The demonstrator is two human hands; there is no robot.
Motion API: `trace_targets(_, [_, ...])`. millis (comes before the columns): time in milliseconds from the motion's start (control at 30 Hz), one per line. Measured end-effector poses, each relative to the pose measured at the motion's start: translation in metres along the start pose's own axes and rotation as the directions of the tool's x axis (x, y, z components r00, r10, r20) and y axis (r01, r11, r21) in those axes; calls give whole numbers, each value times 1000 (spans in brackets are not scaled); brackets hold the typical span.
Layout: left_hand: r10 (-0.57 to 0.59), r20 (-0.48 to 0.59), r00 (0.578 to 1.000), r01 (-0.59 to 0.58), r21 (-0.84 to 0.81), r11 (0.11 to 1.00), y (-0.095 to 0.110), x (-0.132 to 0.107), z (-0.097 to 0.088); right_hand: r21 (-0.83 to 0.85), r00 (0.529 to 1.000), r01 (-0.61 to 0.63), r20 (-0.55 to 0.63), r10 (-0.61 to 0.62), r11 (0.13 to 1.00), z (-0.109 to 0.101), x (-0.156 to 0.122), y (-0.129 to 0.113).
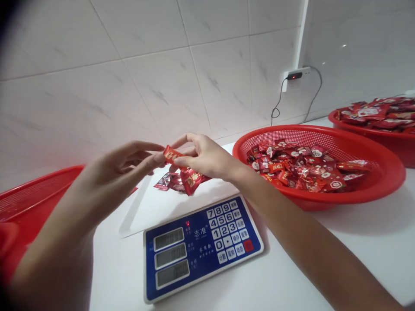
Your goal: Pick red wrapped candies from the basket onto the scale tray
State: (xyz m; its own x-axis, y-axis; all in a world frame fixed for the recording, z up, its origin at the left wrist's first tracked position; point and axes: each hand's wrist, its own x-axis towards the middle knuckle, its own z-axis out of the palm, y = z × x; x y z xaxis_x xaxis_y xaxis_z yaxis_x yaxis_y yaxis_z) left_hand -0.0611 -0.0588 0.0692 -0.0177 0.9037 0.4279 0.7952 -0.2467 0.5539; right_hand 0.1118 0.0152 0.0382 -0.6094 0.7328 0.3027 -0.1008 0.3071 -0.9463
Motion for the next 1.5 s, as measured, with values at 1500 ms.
trace_targets(1500, [378,40,925,-375,253,892,2,-3,3,199,994,-80,-62,94,977,-1,-6,-16])
